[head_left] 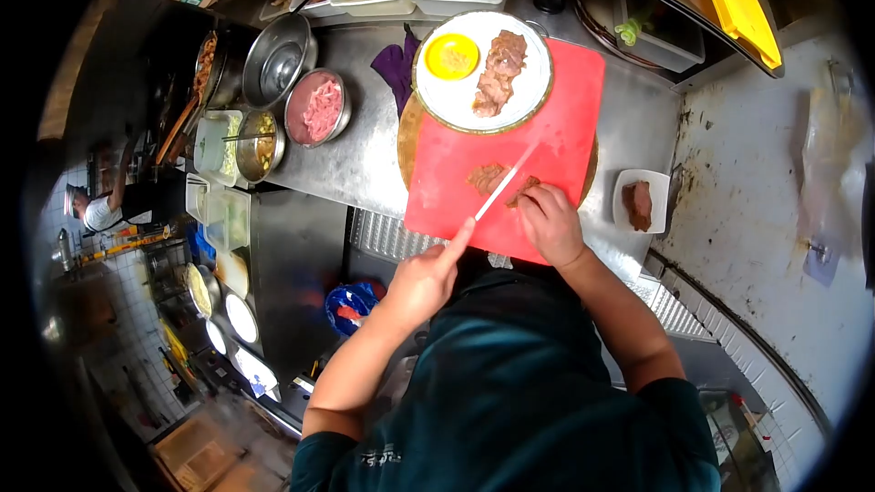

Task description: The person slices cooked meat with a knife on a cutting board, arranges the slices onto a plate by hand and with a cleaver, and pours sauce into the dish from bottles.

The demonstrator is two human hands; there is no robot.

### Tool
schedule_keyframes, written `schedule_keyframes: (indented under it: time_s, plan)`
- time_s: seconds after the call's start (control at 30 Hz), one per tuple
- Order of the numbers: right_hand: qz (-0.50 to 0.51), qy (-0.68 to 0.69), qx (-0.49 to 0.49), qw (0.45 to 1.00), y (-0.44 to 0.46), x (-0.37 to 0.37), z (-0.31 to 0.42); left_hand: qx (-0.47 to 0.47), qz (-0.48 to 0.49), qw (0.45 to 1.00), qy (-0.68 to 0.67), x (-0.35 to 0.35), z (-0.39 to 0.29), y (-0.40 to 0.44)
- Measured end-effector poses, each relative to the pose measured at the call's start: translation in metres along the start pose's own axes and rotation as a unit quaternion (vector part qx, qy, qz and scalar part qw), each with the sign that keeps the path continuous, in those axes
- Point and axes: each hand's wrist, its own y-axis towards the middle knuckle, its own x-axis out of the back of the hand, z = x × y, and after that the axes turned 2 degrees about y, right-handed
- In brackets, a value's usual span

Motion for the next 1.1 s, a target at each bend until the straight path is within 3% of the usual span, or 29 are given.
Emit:
schedule_keyframes:
  time_s: [0.17, 0.47, 0.67, 1.1]
  plan:
    - [0.017, 0.009, -0.005, 1.000, -0.004, -0.002, -0.003, -0.032, 0.050, 0.996, 0.062, 0.012, -0.025, -0.027]
    - [0.032, 0.013, 0.008, 0.999, 0.000, 0.005, -0.001, -0.010, 0.103, 0.992, 0.077, 0.018, -0.026, -0.040]
    - [0.039, 0.007, 0.023, 0.999, 0.003, 0.008, -0.002, -0.029, 0.071, 0.992, 0.099, 0.011, -0.024, -0.039]
    - [0.039, 0.009, 0.021, 0.999, 0.003, 0.008, -0.003, -0.016, 0.102, 0.992, 0.067, -0.006, -0.013, -0.018]
